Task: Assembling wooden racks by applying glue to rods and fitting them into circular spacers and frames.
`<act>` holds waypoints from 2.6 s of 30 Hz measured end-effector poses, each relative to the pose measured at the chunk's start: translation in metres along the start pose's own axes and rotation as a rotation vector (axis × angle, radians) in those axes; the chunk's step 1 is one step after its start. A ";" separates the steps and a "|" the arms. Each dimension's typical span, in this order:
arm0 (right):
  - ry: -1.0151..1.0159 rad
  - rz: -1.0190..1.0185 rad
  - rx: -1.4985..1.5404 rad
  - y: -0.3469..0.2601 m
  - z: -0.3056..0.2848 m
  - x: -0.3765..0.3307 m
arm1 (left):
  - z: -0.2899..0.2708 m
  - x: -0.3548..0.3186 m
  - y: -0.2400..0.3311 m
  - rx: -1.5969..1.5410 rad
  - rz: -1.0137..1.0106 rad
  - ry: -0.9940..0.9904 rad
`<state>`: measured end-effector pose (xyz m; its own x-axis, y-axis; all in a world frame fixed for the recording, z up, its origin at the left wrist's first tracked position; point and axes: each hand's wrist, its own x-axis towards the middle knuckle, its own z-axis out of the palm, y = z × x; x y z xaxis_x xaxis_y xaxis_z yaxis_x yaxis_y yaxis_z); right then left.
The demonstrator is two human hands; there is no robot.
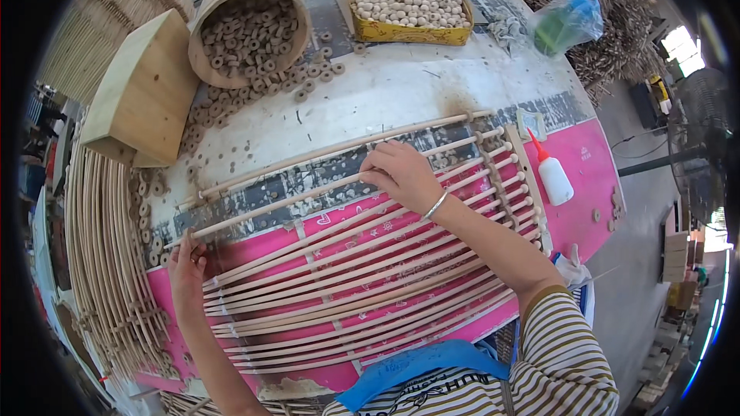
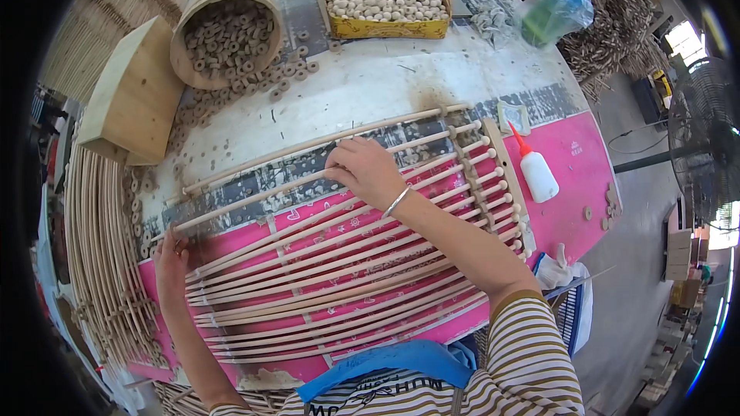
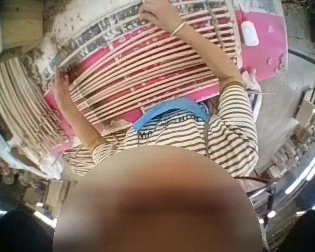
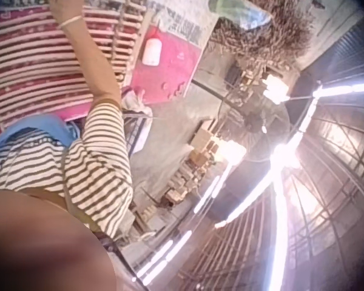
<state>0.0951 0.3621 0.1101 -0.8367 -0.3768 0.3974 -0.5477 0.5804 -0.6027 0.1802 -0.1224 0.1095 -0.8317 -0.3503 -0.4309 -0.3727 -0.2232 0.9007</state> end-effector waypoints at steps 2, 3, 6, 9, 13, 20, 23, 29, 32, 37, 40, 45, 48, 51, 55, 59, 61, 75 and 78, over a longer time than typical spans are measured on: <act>0.013 0.016 -0.014 0.005 -0.001 -0.004 | 0.009 0.000 0.001 -0.026 0.027 -0.055; 0.016 0.017 -0.015 0.009 -0.002 -0.003 | 0.013 0.001 0.000 -0.025 0.029 -0.058; 0.009 0.005 0.004 0.016 -0.001 -0.001 | 0.013 -0.001 0.003 -0.021 0.045 -0.014; -0.013 -0.015 0.039 0.018 0.008 0.002 | 0.004 -0.020 0.022 0.388 0.050 0.062; -0.058 0.027 0.035 0.017 -0.002 0.001 | -0.005 -0.010 0.018 0.782 0.625 0.097; -0.108 0.099 0.075 0.008 -0.004 0.003 | 0.032 -0.020 0.032 1.207 0.874 0.004; -0.107 0.129 0.095 0.003 -0.005 0.007 | 0.034 -0.013 0.028 1.233 0.899 0.017; -0.044 0.090 0.011 0.006 -0.004 0.011 | 0.042 0.000 0.022 1.222 0.911 0.054; -0.031 -0.018 -0.177 0.003 -0.005 0.014 | 0.044 0.003 0.020 1.215 0.898 0.084; 0.043 -0.074 -0.347 -0.002 -0.004 0.016 | 0.043 0.007 0.017 1.227 0.950 0.119; 0.134 -0.027 -0.317 -0.020 -0.012 0.014 | 0.007 0.024 0.011 0.931 0.923 0.231; -0.177 -0.043 -0.012 -0.027 -0.019 -0.006 | -0.066 0.031 0.018 1.407 0.642 0.495; -0.293 -0.048 0.001 -0.034 -0.014 -0.015 | -0.067 0.027 0.020 1.488 0.621 0.478; -0.337 -0.009 0.026 -0.027 -0.011 -0.020 | -0.050 0.018 0.023 1.429 0.640 0.524; -0.357 -0.045 0.030 -0.029 -0.010 -0.021 | -0.047 -0.004 0.015 0.941 0.602 0.375; -0.291 0.067 0.141 -0.033 -0.008 -0.024 | -0.049 -0.031 0.009 0.319 0.331 0.247; -0.275 0.160 0.238 -0.036 -0.009 -0.024 | -0.057 -0.039 0.006 0.223 0.260 0.213; -0.266 0.176 0.261 -0.033 -0.010 -0.015 | -0.045 -0.057 0.004 -0.105 0.092 0.035; -0.270 0.164 0.254 -0.031 -0.009 -0.014 | -0.046 -0.056 0.002 -0.099 0.095 0.045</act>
<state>0.1241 0.3559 0.1297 -0.8653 -0.4900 0.1062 -0.3620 0.4641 -0.8084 0.2446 -0.1456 0.1330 -0.8414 -0.4138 -0.3475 -0.2483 -0.2752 0.9288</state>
